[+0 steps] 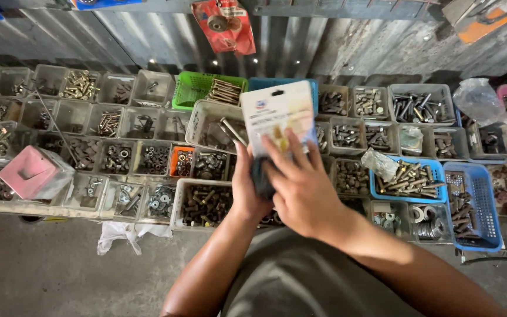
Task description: The person wipes the surface of several packaged items, including a red box and a blister pack, using a dark cloth. The person then hangs the cleaned items on a wire rack.
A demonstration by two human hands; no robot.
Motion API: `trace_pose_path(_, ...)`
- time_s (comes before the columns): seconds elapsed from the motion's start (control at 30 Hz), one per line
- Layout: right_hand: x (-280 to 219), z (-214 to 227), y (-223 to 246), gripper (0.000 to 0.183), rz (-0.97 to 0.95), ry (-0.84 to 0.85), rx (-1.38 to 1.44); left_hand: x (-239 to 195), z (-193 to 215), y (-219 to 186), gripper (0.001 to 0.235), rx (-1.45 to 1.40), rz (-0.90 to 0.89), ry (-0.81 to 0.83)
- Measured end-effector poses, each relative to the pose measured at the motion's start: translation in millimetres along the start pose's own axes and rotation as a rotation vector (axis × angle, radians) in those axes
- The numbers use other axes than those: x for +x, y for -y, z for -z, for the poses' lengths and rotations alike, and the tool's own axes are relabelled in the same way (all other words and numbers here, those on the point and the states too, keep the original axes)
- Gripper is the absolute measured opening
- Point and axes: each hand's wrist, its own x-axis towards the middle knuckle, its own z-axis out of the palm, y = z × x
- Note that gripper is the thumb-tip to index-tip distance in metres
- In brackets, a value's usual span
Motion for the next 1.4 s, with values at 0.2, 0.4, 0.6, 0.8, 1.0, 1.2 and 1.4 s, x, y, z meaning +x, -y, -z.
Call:
trace_pose_path(0.2,12.8,11.6,-35.4,0.027,-0.159,-0.107,0.366,6.1,22.8,16.6,0.048,-0.002,-0.029,0.128)
trace_pose_path(0.4,-0.5,6.0,-54.8,0.038,-0.215,-0.188,0.387,-1.5,0.9,5.2,0.064,0.013,-0.035,0.117)
trace_pose_path(0.6,-19.4,-1.3,-34.3,0.092,-0.11,-0.193,0.329,-1.6,-1.0,4.9,0.062,0.026,-0.042,0.231)
trace_pose_path(0.8,-23.2,-1.0,-49.2,0.067,-0.168,-0.261,0.36,-1.3,21.5,21.4,0.095,0.064,-0.058,0.542)
trace_pose_path(1.0,-37.4,-30.7,-64.6,0.063,-0.067,-0.37,0.062,-4.1,29.4,30.2,0.107,-0.001,-0.058,0.616)
trace_pose_path(1.2,-34.0,-14.5,-53.0,0.054,-0.008,-0.382,0.121,-12.8,29.0,27.0,0.107,-0.007,-0.074,0.661)
trace_pose_path(1.4,-34.2,-7.8,-48.2,0.052,-0.011,-0.36,0.118,-13.8,28.4,27.9,0.109,-0.018,-0.062,0.667)
